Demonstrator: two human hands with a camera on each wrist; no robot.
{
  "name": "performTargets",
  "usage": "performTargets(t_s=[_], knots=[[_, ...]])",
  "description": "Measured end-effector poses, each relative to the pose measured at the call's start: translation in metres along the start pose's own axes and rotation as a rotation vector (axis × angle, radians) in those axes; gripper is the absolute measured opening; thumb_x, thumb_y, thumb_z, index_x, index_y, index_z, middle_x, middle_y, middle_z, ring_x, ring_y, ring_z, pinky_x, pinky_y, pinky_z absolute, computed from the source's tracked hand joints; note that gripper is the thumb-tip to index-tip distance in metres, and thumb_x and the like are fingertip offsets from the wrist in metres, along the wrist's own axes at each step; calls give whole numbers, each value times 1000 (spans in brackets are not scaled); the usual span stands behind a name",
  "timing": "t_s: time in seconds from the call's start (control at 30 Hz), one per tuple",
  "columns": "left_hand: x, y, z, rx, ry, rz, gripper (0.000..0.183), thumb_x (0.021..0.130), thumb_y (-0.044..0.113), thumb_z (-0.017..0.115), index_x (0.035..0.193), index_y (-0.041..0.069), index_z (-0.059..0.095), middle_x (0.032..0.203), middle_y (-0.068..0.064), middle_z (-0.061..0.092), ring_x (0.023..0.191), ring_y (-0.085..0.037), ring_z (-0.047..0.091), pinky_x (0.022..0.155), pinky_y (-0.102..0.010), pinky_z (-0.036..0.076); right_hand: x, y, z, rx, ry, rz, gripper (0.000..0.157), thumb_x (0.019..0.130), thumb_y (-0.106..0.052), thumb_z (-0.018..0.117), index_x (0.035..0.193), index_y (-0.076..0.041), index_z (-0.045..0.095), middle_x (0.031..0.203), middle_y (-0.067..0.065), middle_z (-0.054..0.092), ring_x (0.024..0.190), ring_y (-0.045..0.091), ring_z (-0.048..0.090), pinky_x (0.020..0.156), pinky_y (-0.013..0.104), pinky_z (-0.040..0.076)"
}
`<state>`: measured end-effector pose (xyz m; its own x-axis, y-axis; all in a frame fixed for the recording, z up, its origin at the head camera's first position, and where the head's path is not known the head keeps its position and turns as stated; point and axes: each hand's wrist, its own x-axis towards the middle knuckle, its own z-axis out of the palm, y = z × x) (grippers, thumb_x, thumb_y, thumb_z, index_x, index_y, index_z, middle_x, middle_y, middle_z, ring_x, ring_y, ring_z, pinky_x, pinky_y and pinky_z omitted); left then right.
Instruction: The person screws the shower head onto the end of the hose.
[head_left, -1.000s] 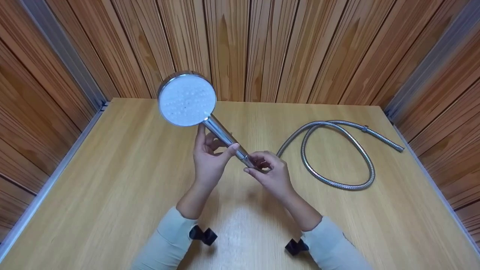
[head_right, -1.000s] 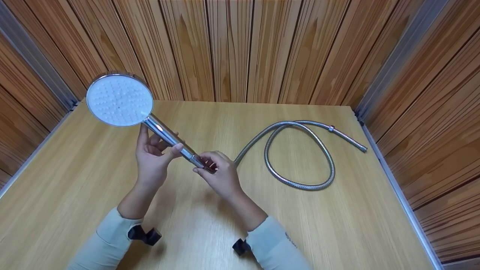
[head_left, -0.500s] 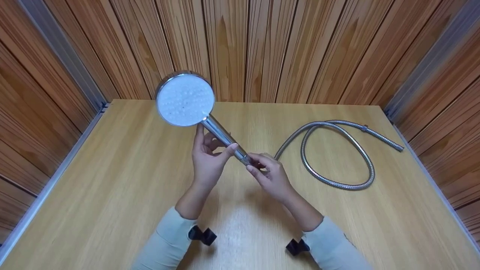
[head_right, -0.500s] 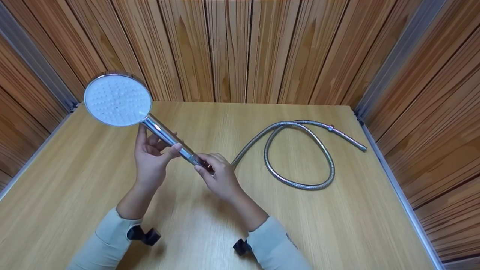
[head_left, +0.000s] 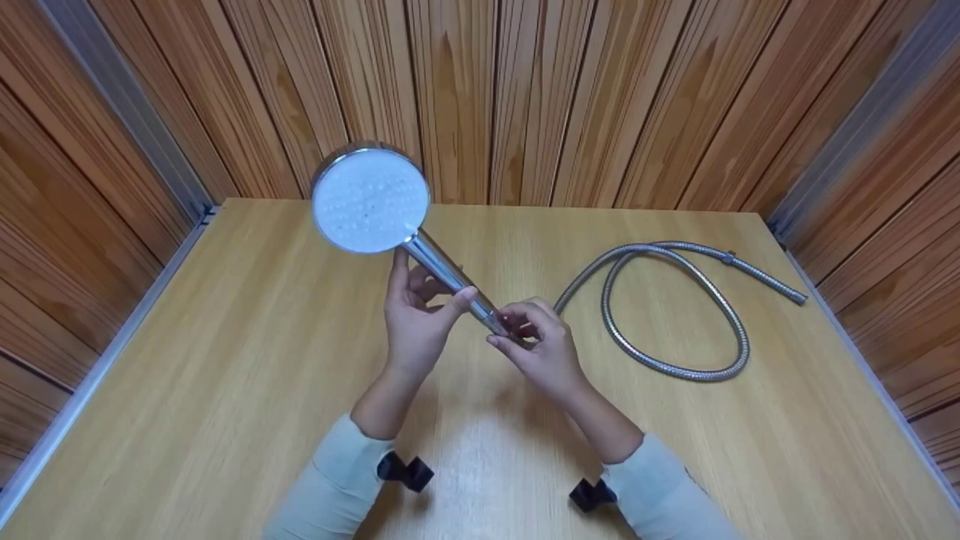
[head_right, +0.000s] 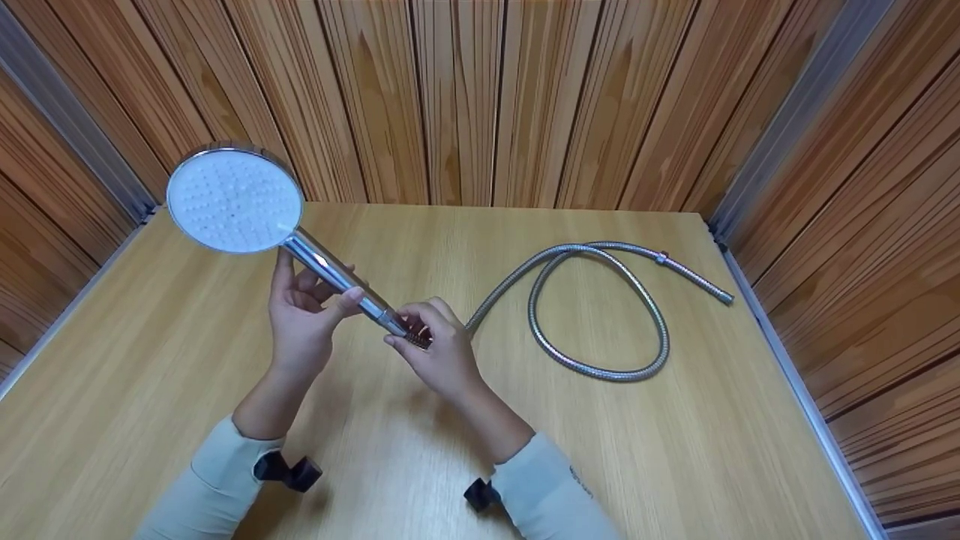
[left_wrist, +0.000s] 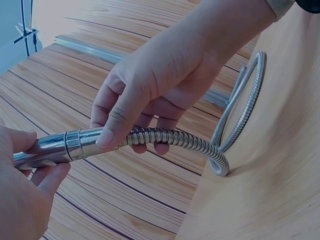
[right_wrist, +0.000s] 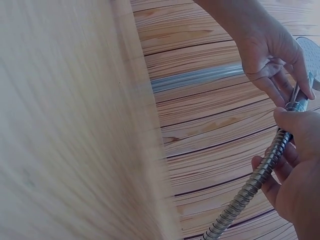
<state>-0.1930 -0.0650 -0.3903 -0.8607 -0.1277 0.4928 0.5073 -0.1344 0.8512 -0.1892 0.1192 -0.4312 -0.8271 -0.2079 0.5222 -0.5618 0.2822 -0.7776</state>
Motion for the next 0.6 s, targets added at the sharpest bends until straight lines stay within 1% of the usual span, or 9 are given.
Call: performTargets(t_s=[0.1,0.27,0.33,0.4,0.53,0.6], knots=[[0,1,0,-3,-3,6,90,82,2,77,154,14,23,114,-11,64,98,-30,65,73,-42,58,0,0,0,10,9,-1,29,83,-14,78,110,-13,68,96,-4,60,85,14,62,73,31,57],[0,1,-1,14,5,2,91,82,3,78,154,14,23,114,-10,64,99,-28,65,76,-45,57,-1,2,-1,56,-6,5,37,85,-10,76,119,-5,63,95,-1,64,85,16,63,75,32,57],[0,1,-1,16,7,0,91,82,3,78,154,14,23,115,-11,64,99,-28,65,76,-47,57,-1,3,-1,70,-21,-8,36,86,-8,73,120,-3,62,95,1,66,84,17,64,75,32,56],[0,1,-2,11,7,-2,90,82,4,77,154,14,24,115,-12,64,99,-29,65,76,-48,57,-1,3,-1,77,-40,-22,34,88,-6,71,121,-5,61,96,3,67,85,18,64,76,31,56],[0,1,-2,9,5,3,89,83,3,77,154,15,24,114,-11,65,98,-29,65,74,-45,58,-1,3,-2,76,-75,-47,33,91,-3,65,124,-5,61,100,5,66,88,19,63,73,30,57],[1,0,-2,7,1,10,90,82,3,77,154,14,24,114,-12,65,97,-30,65,73,-45,58,0,3,-2,82,-84,-52,33,92,-3,65,125,-5,62,101,5,66,89,20,63,74,31,57]])
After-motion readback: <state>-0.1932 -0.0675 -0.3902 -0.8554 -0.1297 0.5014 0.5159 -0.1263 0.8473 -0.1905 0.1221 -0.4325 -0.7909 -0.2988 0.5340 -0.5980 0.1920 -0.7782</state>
